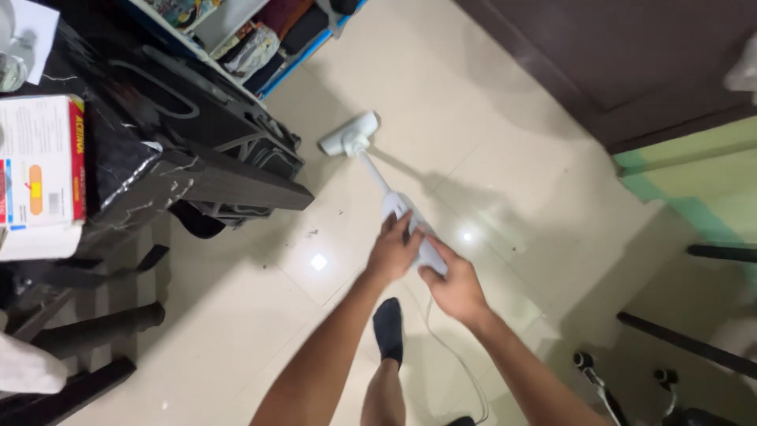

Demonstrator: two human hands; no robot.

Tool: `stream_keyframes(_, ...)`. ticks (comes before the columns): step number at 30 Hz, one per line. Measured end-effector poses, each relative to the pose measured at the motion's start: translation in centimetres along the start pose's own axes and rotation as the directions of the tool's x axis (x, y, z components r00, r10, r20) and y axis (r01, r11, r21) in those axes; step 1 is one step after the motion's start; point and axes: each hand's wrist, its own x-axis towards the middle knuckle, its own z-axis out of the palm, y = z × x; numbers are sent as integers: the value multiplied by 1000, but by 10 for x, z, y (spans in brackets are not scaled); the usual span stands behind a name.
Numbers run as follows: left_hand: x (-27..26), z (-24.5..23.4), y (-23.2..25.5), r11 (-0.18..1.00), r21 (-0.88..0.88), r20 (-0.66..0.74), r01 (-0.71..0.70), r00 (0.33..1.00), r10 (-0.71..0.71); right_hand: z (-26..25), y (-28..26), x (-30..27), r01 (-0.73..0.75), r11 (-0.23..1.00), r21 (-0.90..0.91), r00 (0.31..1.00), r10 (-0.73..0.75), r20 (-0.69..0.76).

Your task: The person is vacuuming the floor and moving objects like a fan to reach more areas.

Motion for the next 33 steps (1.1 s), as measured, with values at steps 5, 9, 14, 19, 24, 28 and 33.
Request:
stream_keyframes(5,-91,24,69,995,-7,91,103,991,-102,-52,-6,-82,-181,983,36,983,179,49)
stream_keyframes(9,-123,65,70,989,-14,127,149,981,-146,-72,25,-117,-146,989,-29,986,148,79)
stream_keyframes(14,-116,73,51,989,-13,215,149,966,-143,-70,30,-110,-190,976,-106,971,203,127)
stream_keyframes(19,-71,34,52,985,35,223,169,960,-172,-52,13,-53,-148,976,-160,978,168,123)
stream_keyframes(24,-3,-8,38,994,17,168,103,980,-105,-38,-54,19,-320,922,-218,920,358,163)
stream_keyframes(28,48,-42,23,994,40,146,101,984,-106,-16,-54,78,-117,959,-257,971,165,172)
stream_keyframes(33,101,-76,-1,999,28,84,29,996,-32,7,-89,129,-180,942,-284,950,241,198)
